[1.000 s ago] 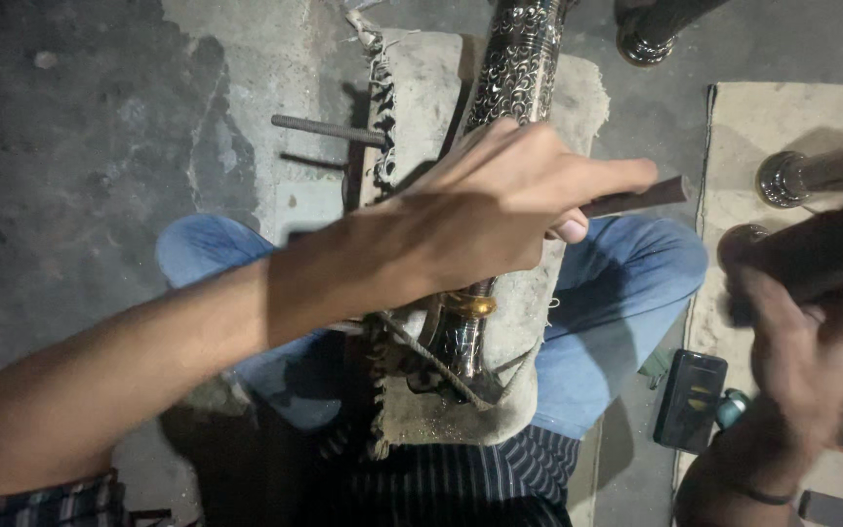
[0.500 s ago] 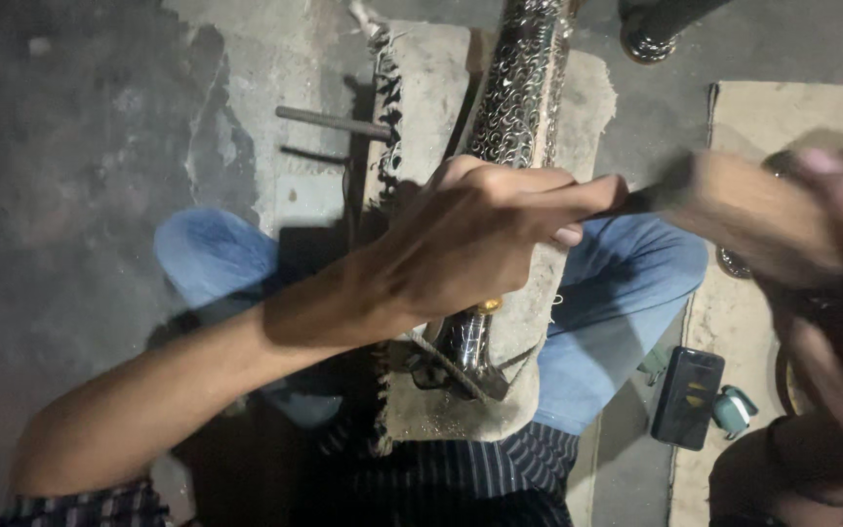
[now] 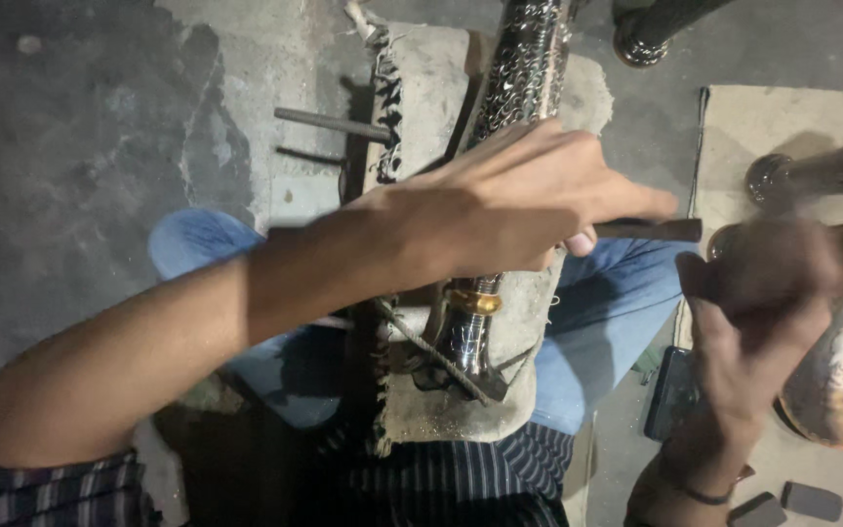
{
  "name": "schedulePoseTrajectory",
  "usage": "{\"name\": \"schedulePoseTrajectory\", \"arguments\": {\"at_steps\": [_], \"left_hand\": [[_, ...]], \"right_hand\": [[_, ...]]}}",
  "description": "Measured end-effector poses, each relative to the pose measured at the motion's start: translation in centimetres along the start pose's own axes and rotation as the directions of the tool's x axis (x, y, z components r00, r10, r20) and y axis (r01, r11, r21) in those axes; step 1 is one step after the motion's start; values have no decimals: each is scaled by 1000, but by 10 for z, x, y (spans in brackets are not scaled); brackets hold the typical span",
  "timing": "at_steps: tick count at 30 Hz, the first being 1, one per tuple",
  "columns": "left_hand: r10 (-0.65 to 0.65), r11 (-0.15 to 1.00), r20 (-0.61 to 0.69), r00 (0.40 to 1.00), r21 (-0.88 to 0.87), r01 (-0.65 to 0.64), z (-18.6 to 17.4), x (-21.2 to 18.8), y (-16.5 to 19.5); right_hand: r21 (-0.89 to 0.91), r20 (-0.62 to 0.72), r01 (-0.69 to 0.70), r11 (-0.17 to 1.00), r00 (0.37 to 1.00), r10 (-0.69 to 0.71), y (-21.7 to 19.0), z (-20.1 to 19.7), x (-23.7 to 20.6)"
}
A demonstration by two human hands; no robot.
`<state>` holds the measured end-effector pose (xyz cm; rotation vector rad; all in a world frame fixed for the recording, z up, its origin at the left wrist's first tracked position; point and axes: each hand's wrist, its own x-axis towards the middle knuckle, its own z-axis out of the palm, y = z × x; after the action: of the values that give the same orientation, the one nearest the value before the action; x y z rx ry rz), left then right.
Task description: The person sits on the floor with an engraved brass vase-like object held against a cloth pad, and polishes its surface. They rub the metal with a small stick in one hand while striking or pressing it with a wooden block in the other hand, working around the vase's body and neck, and occasionally apply red marking material from a small stick before resuming rubbing.
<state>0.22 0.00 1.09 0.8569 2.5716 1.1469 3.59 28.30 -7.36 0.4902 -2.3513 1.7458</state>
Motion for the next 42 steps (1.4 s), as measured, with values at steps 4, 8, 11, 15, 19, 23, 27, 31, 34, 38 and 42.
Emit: {"name": "schedulePoseTrajectory", "arguments": {"at_steps": [4, 8, 11, 15, 19, 23, 27, 31, 34, 38, 42], "left_hand": [[-67, 997, 76, 995, -21, 69, -2, 5, 1], [46, 998, 71, 996, 26, -48, 3, 9, -6], [71, 997, 90, 993, -6, -71, 2, 9, -7], [587, 804, -252, 769, 295, -516, -7, 4, 0], [-73, 995, 255, 964, 81, 54, -12, 20, 2], [137, 984, 98, 986, 103, -147, -5, 20, -16], [346, 931, -8, 938, 127, -342, -1, 23, -23], [51, 994, 252, 966, 76, -73, -7, 26, -14], [-2, 987, 276, 961, 155, -43, -9, 24, -9], [253, 965, -21, 967, 77, -251, -6, 14, -13], [260, 965, -95, 961, 67, -255, 0, 5, -18]], "right_hand": [[160, -241, -177, 971, 947, 212, -4, 14, -16], [142, -331, -200, 970, 913, 236, 5, 18, -26], [11, -204, -89, 996, 975, 90, 29, 15, -38], [-298, -28, 56, 953, 997, -67, 53, 13, -59], [-34, -71, -264, 964, 963, 261, 45, 14, -58], [9, -133, -384, 923, 915, 381, 18, 14, -36], [219, -175, -287, 933, 929, 327, -7, 22, -28], [163, -169, -140, 977, 971, 167, -22, 23, -22], [-172, -35, -86, 981, 996, 81, -23, 23, -11], [-195, -18, -14, 981, 1000, 11, -22, 21, -6], [164, -158, -150, 975, 972, 176, -17, 7, -2]]}}
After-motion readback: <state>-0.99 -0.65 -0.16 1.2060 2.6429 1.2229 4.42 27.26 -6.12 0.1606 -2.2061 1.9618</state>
